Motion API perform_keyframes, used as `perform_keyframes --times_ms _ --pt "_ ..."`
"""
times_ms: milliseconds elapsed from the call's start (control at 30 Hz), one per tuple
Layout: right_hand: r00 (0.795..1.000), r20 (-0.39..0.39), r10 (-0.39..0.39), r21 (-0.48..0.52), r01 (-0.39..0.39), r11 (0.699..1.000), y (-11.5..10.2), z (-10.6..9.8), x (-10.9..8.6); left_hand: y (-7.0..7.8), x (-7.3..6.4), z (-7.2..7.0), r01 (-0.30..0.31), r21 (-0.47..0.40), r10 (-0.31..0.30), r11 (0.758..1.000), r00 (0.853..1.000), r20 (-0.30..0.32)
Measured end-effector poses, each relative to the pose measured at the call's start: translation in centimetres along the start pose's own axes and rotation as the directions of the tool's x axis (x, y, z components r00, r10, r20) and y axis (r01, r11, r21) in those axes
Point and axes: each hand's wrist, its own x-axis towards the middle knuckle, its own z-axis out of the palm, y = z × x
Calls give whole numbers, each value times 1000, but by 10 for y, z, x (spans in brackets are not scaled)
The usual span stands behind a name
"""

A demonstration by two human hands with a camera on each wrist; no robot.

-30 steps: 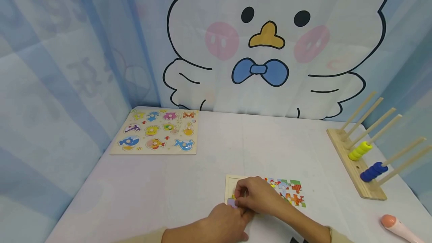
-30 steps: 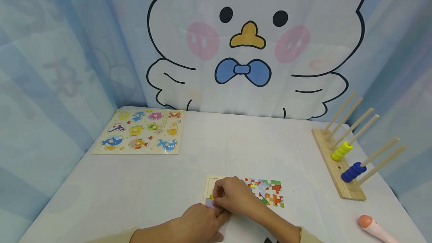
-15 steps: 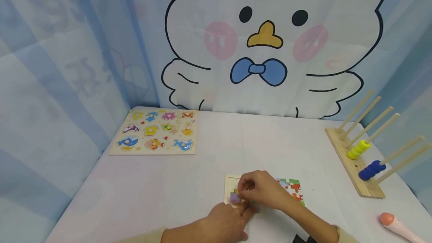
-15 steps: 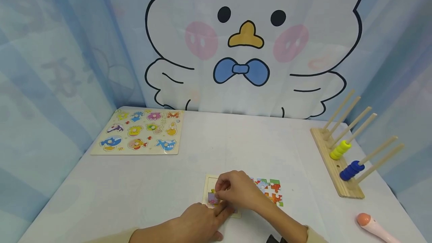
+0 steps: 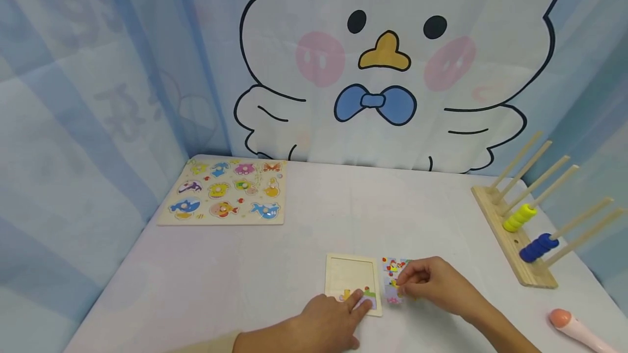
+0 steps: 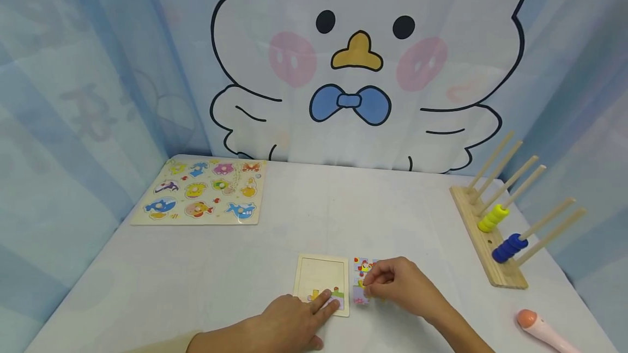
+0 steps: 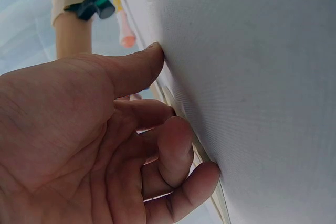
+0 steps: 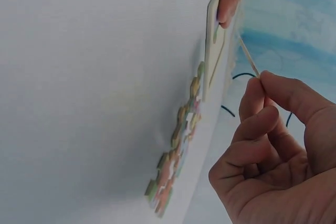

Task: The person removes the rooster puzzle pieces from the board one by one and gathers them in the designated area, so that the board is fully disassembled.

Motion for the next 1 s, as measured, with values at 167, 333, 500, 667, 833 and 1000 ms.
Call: perform_keyframes --times_ms 167,333,500,667,833,1000 --pt "1000 22 -22 25 21 999 13 6 -8 -1 0 -1 0 -17 0 1000 1000 1" --pt "999 8 -34 7 34 999 20 14 -11 -1 0 -1 -3 -21 4 1000 1000 16" --pt "998 -21 -61 -84 59 995 20 19 -11 0 0 -1 -8 -15 8 1000 1000 14" --pt "997 -47 -65 -170 57 984 18 22 -11 -1 0 -1 -13 -22 13 1000 1000 21" --pt "995 -67 -68 -245 49 968 16 23 -11 -1 1 -2 -16 -25 16 1000 1000 23" --pt "992 -89 -91 -313 59 948 17 26 -10 -1 1 -1 -14 -22 14 1000 1000 24"
